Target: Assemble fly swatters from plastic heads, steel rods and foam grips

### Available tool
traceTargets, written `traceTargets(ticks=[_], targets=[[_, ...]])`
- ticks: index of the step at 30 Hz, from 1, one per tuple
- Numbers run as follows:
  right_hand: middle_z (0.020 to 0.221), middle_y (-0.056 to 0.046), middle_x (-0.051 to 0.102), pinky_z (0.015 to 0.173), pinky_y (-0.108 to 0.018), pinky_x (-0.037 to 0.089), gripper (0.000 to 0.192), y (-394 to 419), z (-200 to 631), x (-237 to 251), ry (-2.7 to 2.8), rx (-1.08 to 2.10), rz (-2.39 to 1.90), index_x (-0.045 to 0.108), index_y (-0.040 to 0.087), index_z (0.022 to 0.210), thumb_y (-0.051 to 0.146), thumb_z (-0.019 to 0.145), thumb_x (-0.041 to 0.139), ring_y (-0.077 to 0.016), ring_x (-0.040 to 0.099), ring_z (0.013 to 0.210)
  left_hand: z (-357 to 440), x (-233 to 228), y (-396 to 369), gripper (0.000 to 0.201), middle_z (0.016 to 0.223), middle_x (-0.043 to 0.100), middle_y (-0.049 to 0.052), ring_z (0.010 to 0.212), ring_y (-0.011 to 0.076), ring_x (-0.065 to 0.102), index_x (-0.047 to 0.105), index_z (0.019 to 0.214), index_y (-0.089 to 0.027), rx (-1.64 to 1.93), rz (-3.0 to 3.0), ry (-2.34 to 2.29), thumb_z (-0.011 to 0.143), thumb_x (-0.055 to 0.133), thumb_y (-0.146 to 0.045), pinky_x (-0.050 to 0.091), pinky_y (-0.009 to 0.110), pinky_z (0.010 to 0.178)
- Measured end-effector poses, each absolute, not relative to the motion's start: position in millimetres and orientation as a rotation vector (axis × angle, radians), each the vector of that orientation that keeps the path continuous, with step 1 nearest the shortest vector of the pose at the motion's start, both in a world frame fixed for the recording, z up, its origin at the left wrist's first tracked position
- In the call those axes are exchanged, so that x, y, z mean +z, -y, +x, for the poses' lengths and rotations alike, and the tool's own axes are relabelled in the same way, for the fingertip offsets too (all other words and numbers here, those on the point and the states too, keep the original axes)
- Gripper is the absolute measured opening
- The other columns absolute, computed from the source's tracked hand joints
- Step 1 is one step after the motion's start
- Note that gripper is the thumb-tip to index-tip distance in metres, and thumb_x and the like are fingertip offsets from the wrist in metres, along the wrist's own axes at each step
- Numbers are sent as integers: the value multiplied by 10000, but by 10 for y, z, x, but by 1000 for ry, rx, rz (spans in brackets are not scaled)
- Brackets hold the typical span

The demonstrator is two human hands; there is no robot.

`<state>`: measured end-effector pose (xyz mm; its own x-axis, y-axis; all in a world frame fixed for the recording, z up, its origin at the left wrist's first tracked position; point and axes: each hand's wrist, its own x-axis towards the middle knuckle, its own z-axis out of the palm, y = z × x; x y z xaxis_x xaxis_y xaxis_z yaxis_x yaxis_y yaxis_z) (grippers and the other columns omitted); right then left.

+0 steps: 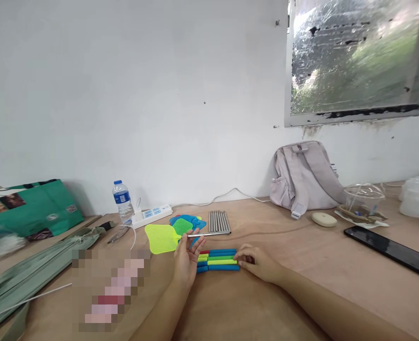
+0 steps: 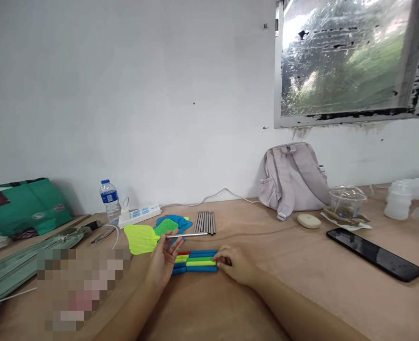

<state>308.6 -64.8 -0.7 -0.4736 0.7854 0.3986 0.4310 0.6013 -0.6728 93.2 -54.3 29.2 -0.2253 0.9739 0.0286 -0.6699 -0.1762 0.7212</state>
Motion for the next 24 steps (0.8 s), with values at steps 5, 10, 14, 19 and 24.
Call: traceTargets(ticks=[5, 10, 14, 19, 24], targets=[[786, -26, 591, 580, -235, 411, 204, 655, 3086, 2, 2138, 635, -975, 642, 222, 854, 277, 757, 471, -120, 516, 627, 940, 290, 559, 121, 879, 671, 41, 724, 162, 648, 544, 810, -167, 1690, 586, -714, 823, 430, -203, 496, 367, 801], [724, -16, 605, 546, -226, 398, 189, 669, 3065, 14, 2142, 593, -1009, 641, 219, 845, 283, 741, 496, -118, 510, 595, 941, 290, 561, 125, 838, 675, 33, 714, 163, 649, 548, 815, -164, 1690, 579, -708, 824, 428, -196, 498, 363, 796], [672, -3, 604, 518, -208, 378, 185, 658, 3056, 11, 2151, 568, -1067, 642, 206, 830, 282, 736, 502, -106, 493, 564, 944, 287, 564, 124, 815, 676, 35, 713, 168, 650, 544, 813, -157, 1708, 568, -699, 829, 424, -186, 516, 342, 751], [638, 10, 608, 512, -197, 366, 177, 643, 3049, -16, 2197, 512, -1145, 648, 211, 810, 275, 733, 501, -98, 497, 550, 946, 262, 562, 131, 807, 675, 50, 706, 178, 651, 543, 822, -144, 1716, 539, -712, 834, 416, -175, 528, 336, 714], [616, 15, 601, 502, -200, 364, 177, 637, 3048, -30, 2203, 490, -1146, 637, 215, 799, 298, 746, 490, -103, 504, 542, 948, 259, 564, 138, 815, 674, 52, 720, 181, 650, 550, 816, -141, 1729, 529, -694, 833, 414, -165, 531, 329, 706]])
